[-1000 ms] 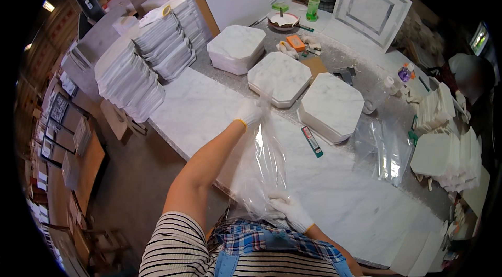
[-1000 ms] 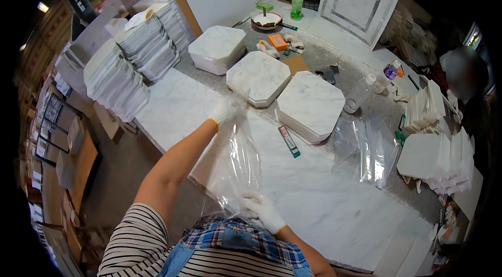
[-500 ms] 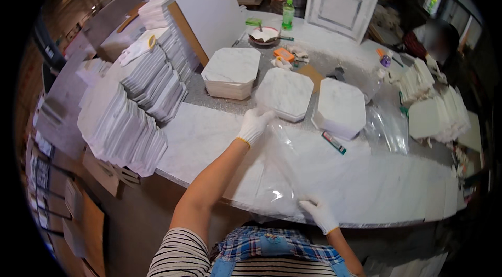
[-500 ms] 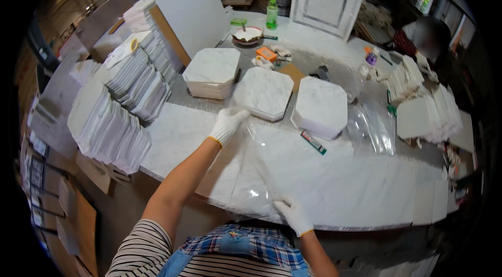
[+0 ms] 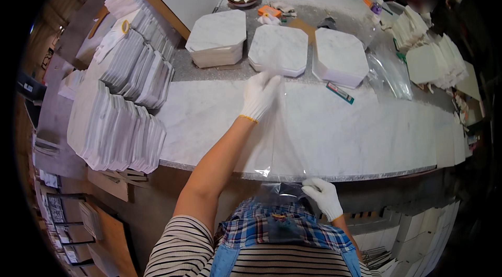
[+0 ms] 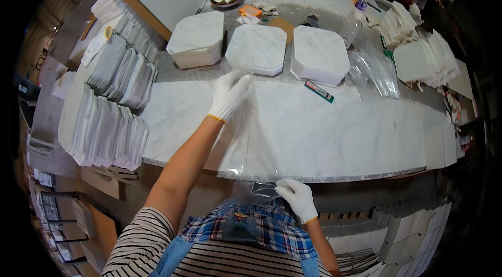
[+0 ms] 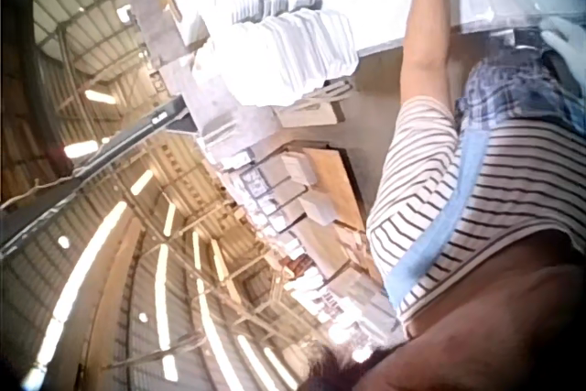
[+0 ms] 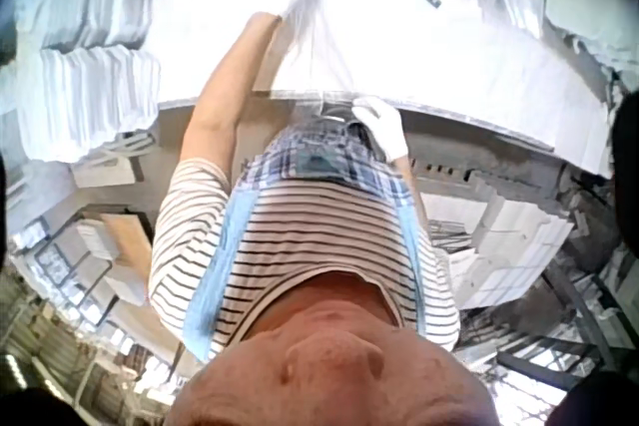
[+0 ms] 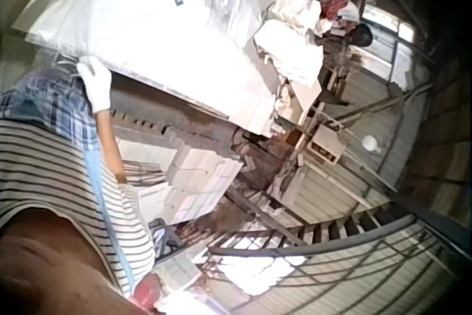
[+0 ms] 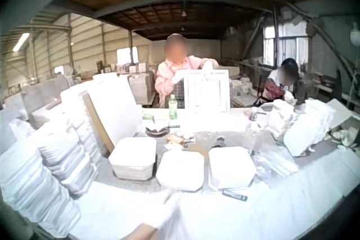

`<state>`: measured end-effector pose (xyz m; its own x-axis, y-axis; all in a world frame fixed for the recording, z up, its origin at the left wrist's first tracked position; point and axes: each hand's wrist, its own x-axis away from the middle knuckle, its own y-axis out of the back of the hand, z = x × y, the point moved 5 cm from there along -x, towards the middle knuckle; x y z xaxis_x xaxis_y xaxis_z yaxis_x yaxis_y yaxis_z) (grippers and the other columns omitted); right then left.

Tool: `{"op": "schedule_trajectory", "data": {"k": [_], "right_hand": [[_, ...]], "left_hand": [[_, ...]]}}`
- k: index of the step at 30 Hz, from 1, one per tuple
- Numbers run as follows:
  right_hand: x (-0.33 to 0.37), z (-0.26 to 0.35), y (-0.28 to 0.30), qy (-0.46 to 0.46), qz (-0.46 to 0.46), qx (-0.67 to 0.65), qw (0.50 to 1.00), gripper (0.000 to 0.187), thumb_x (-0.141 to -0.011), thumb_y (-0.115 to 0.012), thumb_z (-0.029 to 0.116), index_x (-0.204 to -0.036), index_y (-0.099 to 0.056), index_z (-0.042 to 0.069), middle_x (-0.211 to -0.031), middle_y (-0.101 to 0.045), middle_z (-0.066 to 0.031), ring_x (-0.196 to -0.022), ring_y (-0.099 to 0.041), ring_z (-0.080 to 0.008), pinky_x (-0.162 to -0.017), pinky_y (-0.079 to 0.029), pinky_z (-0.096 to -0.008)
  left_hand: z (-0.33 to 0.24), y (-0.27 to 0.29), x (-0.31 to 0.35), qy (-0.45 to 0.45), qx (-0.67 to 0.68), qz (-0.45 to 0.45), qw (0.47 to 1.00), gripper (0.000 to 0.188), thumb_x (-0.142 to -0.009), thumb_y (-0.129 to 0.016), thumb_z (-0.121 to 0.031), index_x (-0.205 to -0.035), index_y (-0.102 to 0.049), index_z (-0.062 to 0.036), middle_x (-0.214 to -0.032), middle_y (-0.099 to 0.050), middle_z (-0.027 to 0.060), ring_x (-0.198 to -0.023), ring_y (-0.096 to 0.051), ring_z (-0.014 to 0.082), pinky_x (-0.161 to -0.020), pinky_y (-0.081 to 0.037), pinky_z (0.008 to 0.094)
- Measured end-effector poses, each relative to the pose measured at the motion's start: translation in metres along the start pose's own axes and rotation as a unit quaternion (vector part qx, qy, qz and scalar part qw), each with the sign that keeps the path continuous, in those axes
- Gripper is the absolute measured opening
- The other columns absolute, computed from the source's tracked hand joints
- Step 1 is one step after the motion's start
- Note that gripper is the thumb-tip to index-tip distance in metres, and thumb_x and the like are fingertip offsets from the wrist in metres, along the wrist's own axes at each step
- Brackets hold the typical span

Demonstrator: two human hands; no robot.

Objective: The person wraps white square objects in clear plastic bags. They pick up a plastic bag, place a white object inside, and smooth the bag around the object. The wrapped items are then placed into a cardboard box.

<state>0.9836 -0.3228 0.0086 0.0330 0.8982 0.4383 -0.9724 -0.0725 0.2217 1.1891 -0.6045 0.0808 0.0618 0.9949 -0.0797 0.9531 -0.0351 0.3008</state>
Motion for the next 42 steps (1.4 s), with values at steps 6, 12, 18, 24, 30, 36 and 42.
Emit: {"op": "schedule_trajectory", "data": {"k": [6, 12, 18, 24, 30, 36, 42], "right_hand": [[0.003, -0.048, -0.014, -0.080, 0.089, 0.052, 0.991, 0.031, -0.085, -0.076, 0.028, -0.107, -0.077, 0.006, -0.094, -0.076, -0.0065, -0.086, -0.069, -0.0133, -0.080, -0.053, -0.0265], [0.002, -0.106, -0.004, -0.019, 0.053, 0.238, 0.970, 0.027, -0.087, -0.067, 0.037, -0.089, -0.076, 0.012, -0.089, -0.072, -0.0124, -0.083, -0.069, -0.0296, -0.074, -0.053, -0.0381], [-0.016, -0.161, 0.007, 0.031, -0.055, 0.389, 0.919, 0.028, -0.086, -0.056, 0.038, -0.074, -0.070, 0.018, -0.082, -0.068, -0.0115, -0.082, -0.066, -0.0338, -0.072, -0.053, -0.0479], [-0.038, -0.201, 0.021, 0.091, -0.135, 0.497, 0.853, 0.031, -0.087, -0.056, 0.037, -0.075, -0.074, 0.015, -0.082, -0.072, -0.0119, -0.079, -0.069, -0.0321, -0.068, -0.055, -0.0479], [-0.088, -0.299, 0.024, -0.053, 0.062, 0.471, 0.878, 0.048, -0.093, -0.046, 0.048, -0.096, -0.078, 0.013, -0.101, -0.073, -0.0186, -0.093, -0.070, -0.0385, -0.081, -0.054, -0.0513], [-0.061, -0.127, 0.099, -0.099, 0.330, 0.488, 0.802, 0.055, -0.096, -0.051, 0.050, -0.123, -0.064, 0.004, -0.124, -0.063, -0.0228, -0.112, -0.063, -0.0374, -0.100, -0.045, -0.0455], [-0.054, 0.087, 0.097, 0.181, -0.004, 0.343, 0.922, 0.082, -0.086, -0.066, 0.056, -0.142, -0.047, -0.001, -0.119, -0.065, -0.0269, -0.110, -0.063, -0.0403, -0.096, -0.049, -0.0447]], "left_hand": [[0.071, -0.061, -0.015, 0.027, -0.334, -0.012, 0.942, 0.035, -0.095, -0.059, -0.038, -0.100, -0.073, -0.0057, -0.101, -0.071, 0.0170, -0.089, -0.067, 0.0345, -0.078, -0.051, 0.0444], [0.082, -0.088, 0.007, -0.193, -0.377, -0.085, 0.902, 0.035, -0.096, -0.055, -0.040, -0.094, -0.075, -0.0109, -0.107, -0.068, 0.0158, -0.096, -0.061, 0.0369, -0.084, -0.046, 0.0486], [0.061, -0.112, 0.018, -0.127, -0.406, 0.047, 0.904, 0.037, -0.096, -0.054, -0.036, -0.097, -0.075, -0.0061, -0.103, -0.069, 0.0183, -0.099, -0.062, 0.0380, -0.087, -0.046, 0.0497], [0.039, -0.098, 0.060, -0.080, -0.192, 0.040, 0.977, 0.033, -0.096, -0.057, -0.031, -0.097, -0.073, -0.0033, -0.086, -0.070, 0.0181, -0.084, -0.065, 0.0358, -0.079, -0.048, 0.0439], [0.063, -0.125, 0.054, -0.002, 0.029, 0.019, 0.999, 0.031, -0.095, -0.061, -0.028, -0.105, -0.074, -0.0012, -0.086, -0.073, 0.0099, -0.079, -0.068, 0.0190, -0.072, -0.053, 0.0350], [-0.024, -0.090, 0.066, 0.122, 0.114, -0.060, 0.984, 0.031, -0.094, -0.066, -0.027, -0.107, -0.071, 0.0001, -0.087, -0.071, 0.0067, -0.076, -0.064, 0.0138, -0.067, -0.053, 0.0327], [-0.015, -0.096, 0.057, 0.053, 0.052, -0.026, 0.997, 0.030, -0.094, -0.069, -0.029, -0.100, -0.071, 0.0003, -0.075, -0.067, 0.0060, -0.067, -0.060, 0.0125, -0.059, -0.049, 0.0352]]}}
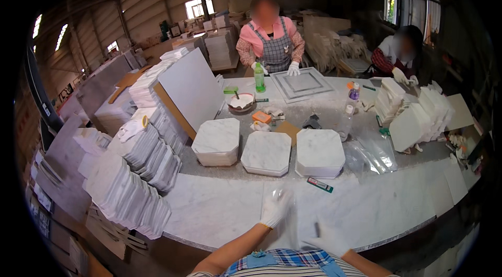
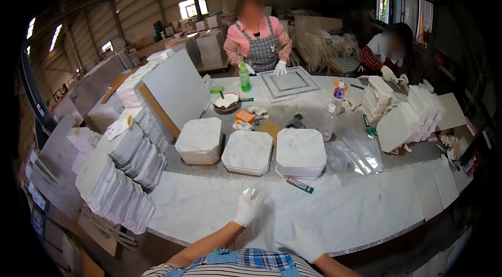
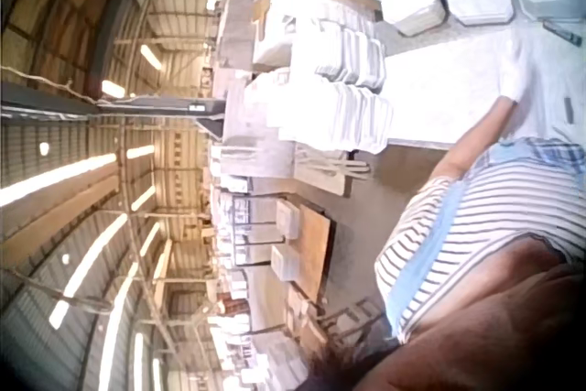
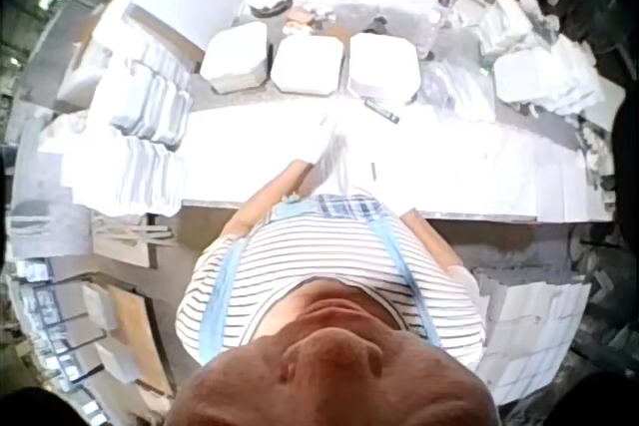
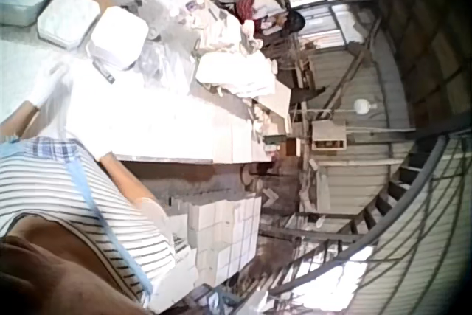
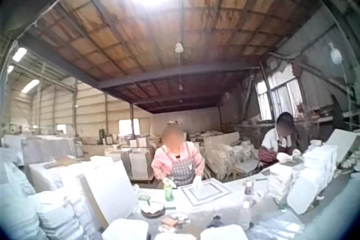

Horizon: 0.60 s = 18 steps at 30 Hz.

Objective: The person wraps white square objects in clear plastic bags. They pick up a plastic bag, place a white object inside, and smooth the bag around the object. The wrapped items are then placed into a cardboard box.

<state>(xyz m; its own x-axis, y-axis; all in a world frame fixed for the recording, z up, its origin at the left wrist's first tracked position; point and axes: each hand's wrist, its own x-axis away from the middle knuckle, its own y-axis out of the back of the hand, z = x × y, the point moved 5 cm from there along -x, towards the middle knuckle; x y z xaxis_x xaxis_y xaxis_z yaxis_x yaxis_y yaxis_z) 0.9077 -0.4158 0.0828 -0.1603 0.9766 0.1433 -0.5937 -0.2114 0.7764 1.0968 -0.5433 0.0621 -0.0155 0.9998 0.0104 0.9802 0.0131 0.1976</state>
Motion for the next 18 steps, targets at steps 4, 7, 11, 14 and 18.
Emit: {"op": "schedule_trajectory", "data": {"k": [4, 7, 11, 14, 18], "right_hand": [[-0.043, 0.022, -0.043, 0.079, -0.241, 0.061, 0.965, 0.082, -0.084, -0.071, 0.053, -0.144, -0.046, 0.003, -0.105, -0.070, -0.0214, -0.097, -0.068, -0.0375, -0.088, -0.053, -0.0412], [-0.062, -0.003, -0.065, -0.043, -0.136, -0.216, 0.966, 0.068, -0.090, -0.068, 0.046, -0.141, -0.052, 0.004, -0.107, -0.072, -0.0173, -0.098, -0.070, -0.0330, -0.088, -0.054, -0.0384], [-0.077, -0.042, -0.067, 0.009, -0.241, -0.348, 0.906, 0.030, -0.100, -0.060, 0.026, -0.118, -0.070, 0.004, -0.093, -0.072, -0.0077, -0.079, -0.067, -0.0169, -0.071, -0.053, -0.0309], [-0.074, -0.030, -0.044, -0.069, -0.198, -0.444, 0.871, 0.028, -0.100, -0.061, 0.023, -0.117, -0.069, 0.003, -0.084, -0.068, -0.0027, -0.072, -0.060, -0.0095, -0.065, -0.049, -0.0261], [-0.072, -0.029, -0.025, -0.062, -0.233, -0.403, 0.883, 0.024, -0.100, -0.060, 0.021, -0.113, -0.070, 0.003, -0.080, -0.066, -0.0018, -0.072, -0.058, -0.0072, -0.064, -0.047, -0.0235]], "left_hand": [[0.014, -0.003, -0.008, 0.005, -0.109, 0.001, 0.994, 0.037, -0.094, -0.068, -0.038, -0.094, -0.074, -0.0007, -0.071, -0.067, 0.0148, -0.063, -0.064, 0.0191, -0.060, -0.049, 0.0379], [0.001, -0.005, -0.012, -0.031, -0.263, 0.059, 0.963, 0.032, -0.092, -0.071, -0.032, -0.107, -0.075, -0.0044, -0.080, -0.074, 0.0055, -0.069, -0.065, 0.0150, -0.064, -0.052, 0.0348], [-0.010, 0.004, -0.015, -0.135, -0.188, 0.027, 0.972, 0.040, -0.094, -0.064, -0.043, -0.105, -0.076, -0.0061, -0.087, -0.072, 0.0234, -0.082, -0.071, 0.0381, -0.070, -0.052, 0.0443], [-0.004, 0.009, -0.022, -0.116, -0.114, 0.034, 0.986, 0.038, -0.095, -0.064, -0.041, -0.106, -0.076, -0.0062, -0.092, -0.072, 0.0231, -0.086, -0.072, 0.0350, -0.072, -0.052, 0.0431], [0.018, 0.004, -0.045, -0.064, -0.141, 0.064, 0.986, 0.037, -0.095, -0.065, -0.038, -0.107, -0.074, -0.0039, -0.093, -0.072, 0.0212, -0.081, -0.071, 0.0277, -0.073, -0.053, 0.0400]]}}
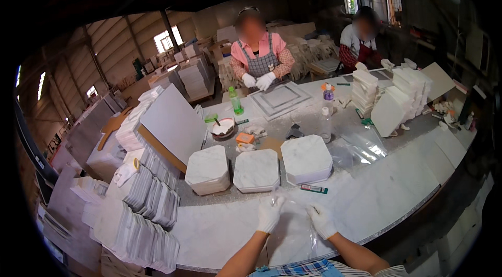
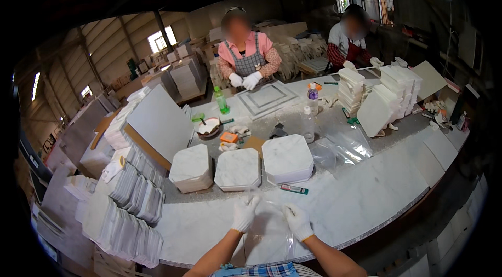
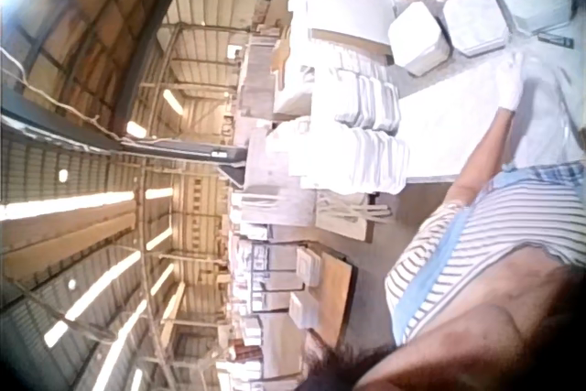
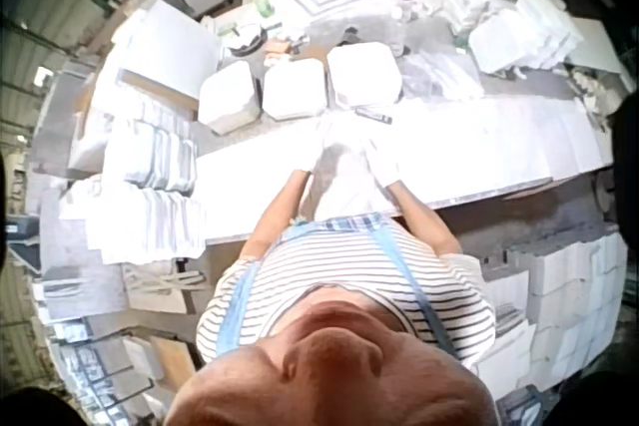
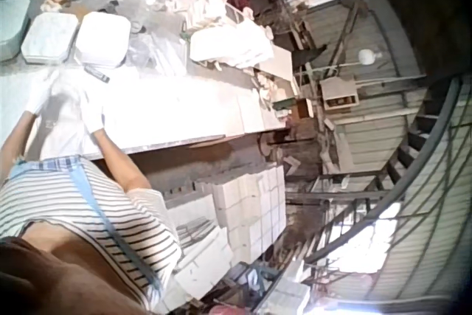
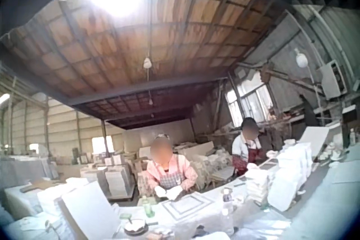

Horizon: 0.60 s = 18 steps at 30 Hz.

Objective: The person wraps white square objects in clear plastic bags. They pick up a plastic bag, place a white object inside, and smooth the bag around the object. The wrapped items are then placed into a cardboard box.

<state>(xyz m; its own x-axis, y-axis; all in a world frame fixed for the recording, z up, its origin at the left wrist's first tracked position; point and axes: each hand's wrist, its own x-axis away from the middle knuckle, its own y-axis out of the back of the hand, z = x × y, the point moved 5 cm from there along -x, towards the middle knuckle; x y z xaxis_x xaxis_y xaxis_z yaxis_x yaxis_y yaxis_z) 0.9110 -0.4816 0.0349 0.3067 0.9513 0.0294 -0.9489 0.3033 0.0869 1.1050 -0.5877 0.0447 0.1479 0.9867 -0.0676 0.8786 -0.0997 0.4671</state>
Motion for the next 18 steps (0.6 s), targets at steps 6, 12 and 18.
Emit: {"op": "schedule_trajectory", "data": {"k": [6, 12, 18], "right_hand": [[-0.031, -0.076, -0.009, -0.031, 0.003, 0.160, 0.987, 0.033, -0.097, -0.052, 0.031, -0.108, -0.070, 0.005, -0.091, -0.070, -0.0171, -0.083, -0.067, -0.0309, -0.076, -0.052, -0.0410], [-0.049, -0.064, -0.018, -0.033, 0.034, 0.339, 0.940, 0.040, -0.095, -0.045, 0.036, -0.104, -0.070, 0.005, -0.106, -0.068, -0.0249, -0.100, -0.064, -0.0454, -0.087, -0.050, -0.0530], [-0.059, -0.061, -0.023, -0.026, 0.034, 0.339, 0.940, 0.039, -0.093, -0.048, 0.036, -0.104, -0.070, 0.006, -0.106, -0.069, -0.0240, -0.098, -0.066, -0.0444, -0.087, -0.051, -0.0521]], "left_hand": [[0.029, 0.010, -0.031, 0.070, 0.131, -0.078, 0.986, 0.032, -0.091, -0.069, -0.029, -0.103, -0.072, 0.0002, -0.081, -0.070, 0.0156, -0.074, -0.067, 0.0254, -0.068, -0.051, 0.0400], [-0.057, 0.028, 0.029, -0.298, -0.191, -0.221, 0.909, 0.021, -0.084, -0.070, -0.014, -0.101, -0.069, -0.0012, -0.087, -0.067, 0.0168, -0.075, -0.063, 0.0343, -0.068, -0.050, 0.0458], [-0.039, -0.050, 0.113, -0.356, -0.136, 0.043, 0.923, 0.028, -0.076, -0.064, -0.004, -0.102, -0.057, -0.0017, -0.100, -0.059, 0.0232, -0.090, -0.058, 0.0445, -0.078, -0.048, 0.0501]]}}
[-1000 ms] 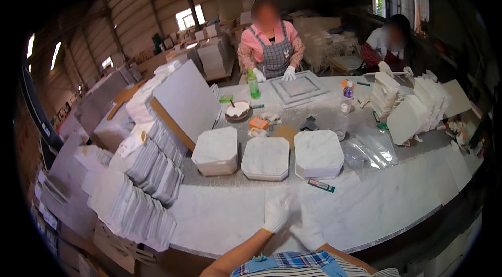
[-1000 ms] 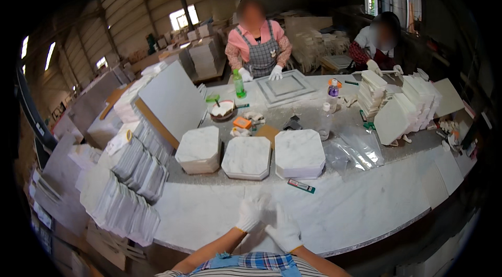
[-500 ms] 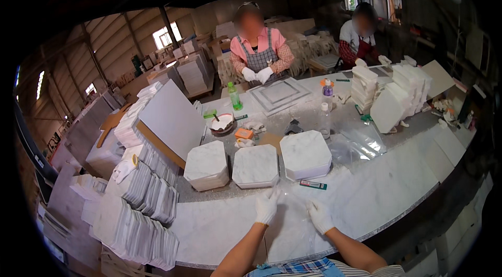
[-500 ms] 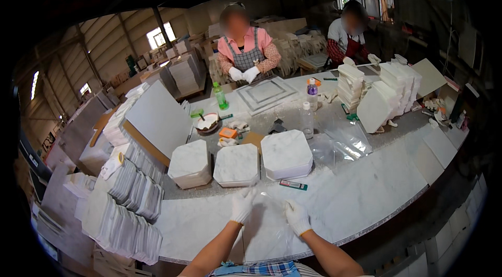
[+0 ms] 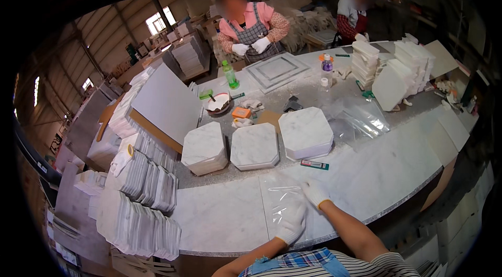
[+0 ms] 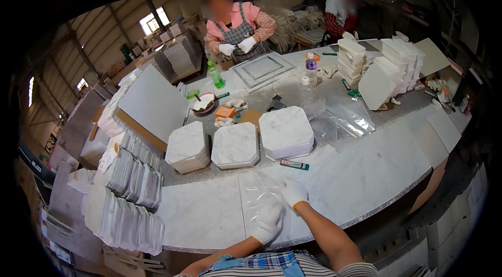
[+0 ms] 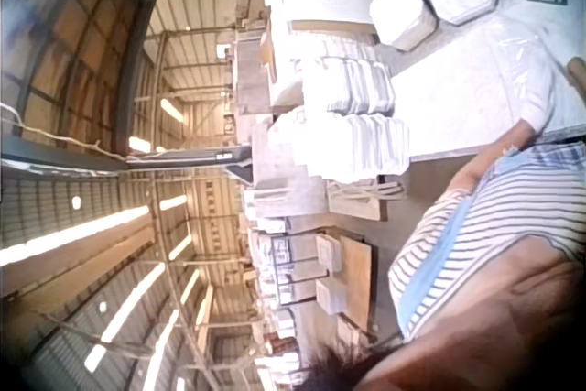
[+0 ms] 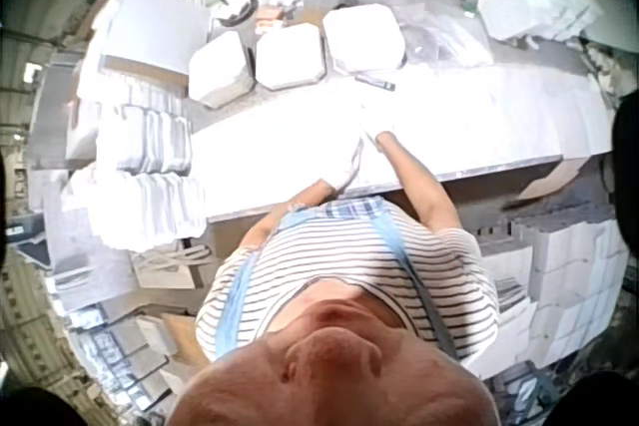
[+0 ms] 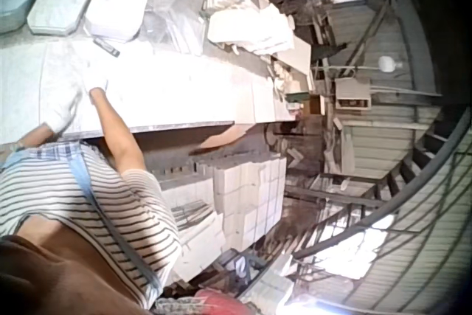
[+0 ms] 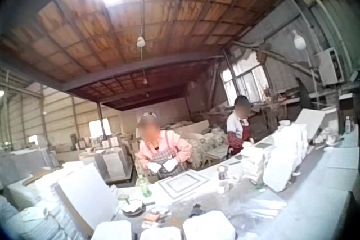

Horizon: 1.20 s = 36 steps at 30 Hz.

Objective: The person wraps white square objects in clear plastic bags. They pick up a plastic bag, place a white object inside, and smooth the bag around the object. The wrapped items are then placed into a cardboard box.

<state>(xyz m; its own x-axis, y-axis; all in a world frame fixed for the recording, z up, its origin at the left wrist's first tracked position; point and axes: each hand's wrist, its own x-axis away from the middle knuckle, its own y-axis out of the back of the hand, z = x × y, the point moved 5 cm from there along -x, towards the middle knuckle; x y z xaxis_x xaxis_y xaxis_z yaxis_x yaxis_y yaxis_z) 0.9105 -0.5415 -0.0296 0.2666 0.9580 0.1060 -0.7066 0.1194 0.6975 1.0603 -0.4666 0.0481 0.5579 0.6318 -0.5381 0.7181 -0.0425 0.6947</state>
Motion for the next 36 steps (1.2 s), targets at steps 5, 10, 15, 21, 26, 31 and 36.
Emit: {"op": "schedule_trajectory", "data": {"k": [5, 10, 15, 21, 26, 31, 36], "right_hand": [[-0.013, -0.012, 0.005, -0.061, 0.000, 0.037, 0.997, 0.038, -0.092, -0.051, 0.036, -0.109, -0.069, 0.008, -0.101, -0.070, -0.0235, -0.096, -0.067, -0.0435, -0.087, -0.052, -0.0517], [-0.041, -0.013, 0.034, 0.009, -0.080, 0.023, 0.997, 0.038, -0.095, -0.051, 0.042, -0.111, -0.068, 0.013, -0.099, -0.071, -0.0236, -0.092, -0.067, -0.0463, -0.082, -0.052, -0.0538], [-0.036, -0.019, 0.069, -0.104, -0.105, 0.019, 0.989, 0.054, -0.098, -0.050, 0.051, -0.138, -0.051, 0.015, -0.109, -0.069, -0.0226, -0.097, -0.066, -0.0453, -0.084, -0.050, -0.0529], [0.077, -0.021, 0.109, -0.095, -0.202, -0.144, 0.964, 0.056, -0.095, -0.063, 0.031, -0.146, -0.047, 0.013, -0.111, -0.070, -0.0185, -0.094, -0.068, -0.0378, -0.084, -0.052, -0.0468], [0.164, -0.018, 0.068, 0.054, -0.129, 0.057, 0.989, 0.065, -0.082, -0.078, 0.029, -0.138, -0.053, 0.006, -0.110, -0.070, -0.0203, -0.096, -0.069, -0.0356, -0.083, -0.055, -0.0430], [0.158, 0.005, 0.044, -0.020, -0.050, 0.048, 0.997, 0.056, -0.081, -0.076, 0.039, -0.123, -0.063, 0.005, -0.102, -0.070, -0.0175, -0.093, -0.067, -0.0376, -0.085, -0.053, -0.0444], [0.138, -0.002, 0.019, -0.075, 0.011, -0.026, 0.997, 0.033, -0.092, -0.065, 0.033, -0.108, -0.069, 0.004, -0.098, -0.070, -0.0196, -0.091, -0.067, -0.0364, -0.082, -0.053, -0.0414]], "left_hand": [[0.014, -0.026, 0.008, 0.043, -0.043, 0.092, 0.994, 0.034, -0.080, -0.064, -0.005, -0.112, -0.056, 0.0020, -0.116, -0.056, 0.0264, -0.105, -0.055, 0.0450, -0.089, -0.046, 0.0503], [0.001, -0.014, -0.011, 0.061, -0.129, 0.114, 0.983, 0.042, -0.085, -0.065, -0.023, -0.116, -0.055, 0.0031, -0.121, -0.053, 0.0258, -0.113, -0.049, 0.0454, -0.098, -0.041, 0.0528], [0.025, -0.040, -0.007, 0.082, -0.127, 0.113, 0.982, 0.056, -0.089, -0.063, -0.036, -0.130, -0.054, 0.0002, -0.131, -0.050, 0.0269, -0.122, -0.045, 0.0459, -0.104, -0.036, 0.0552], [0.019, -0.035, -0.030, 0.095, -0.137, 0.141, 0.976, 0.055, -0.087, -0.065, -0.036, -0.129, -0.056, -0.0026, -0.134, -0.050, 0.0237, -0.125, -0.043, 0.0443, -0.104, -0.037, 0.0531], [0.033, -0.044, -0.034, 0.078, -0.168, 0.115, 0.976, 0.051, -0.086, -0.066, -0.035, -0.127, -0.058, -0.0053, -0.133, -0.051, 0.0217, -0.125, -0.043, 0.0426, -0.104, -0.036, 0.0538], [0.038, -0.048, -0.041, 0.076, -0.162, 0.102, 0.979, 0.049, -0.087, -0.064, -0.031, -0.128, -0.057, -0.0032, -0.132, -0.052, 0.0229, -0.126, -0.043, 0.0450, -0.105, -0.035, 0.0550], [0.037, -0.036, -0.050, 0.097, -0.118, 0.138, 0.979, 0.047, -0.087, -0.063, -0.026, -0.127, -0.057, -0.0006, -0.127, -0.054, 0.0249, -0.123, -0.045, 0.0462, -0.103, -0.038, 0.0542]]}}
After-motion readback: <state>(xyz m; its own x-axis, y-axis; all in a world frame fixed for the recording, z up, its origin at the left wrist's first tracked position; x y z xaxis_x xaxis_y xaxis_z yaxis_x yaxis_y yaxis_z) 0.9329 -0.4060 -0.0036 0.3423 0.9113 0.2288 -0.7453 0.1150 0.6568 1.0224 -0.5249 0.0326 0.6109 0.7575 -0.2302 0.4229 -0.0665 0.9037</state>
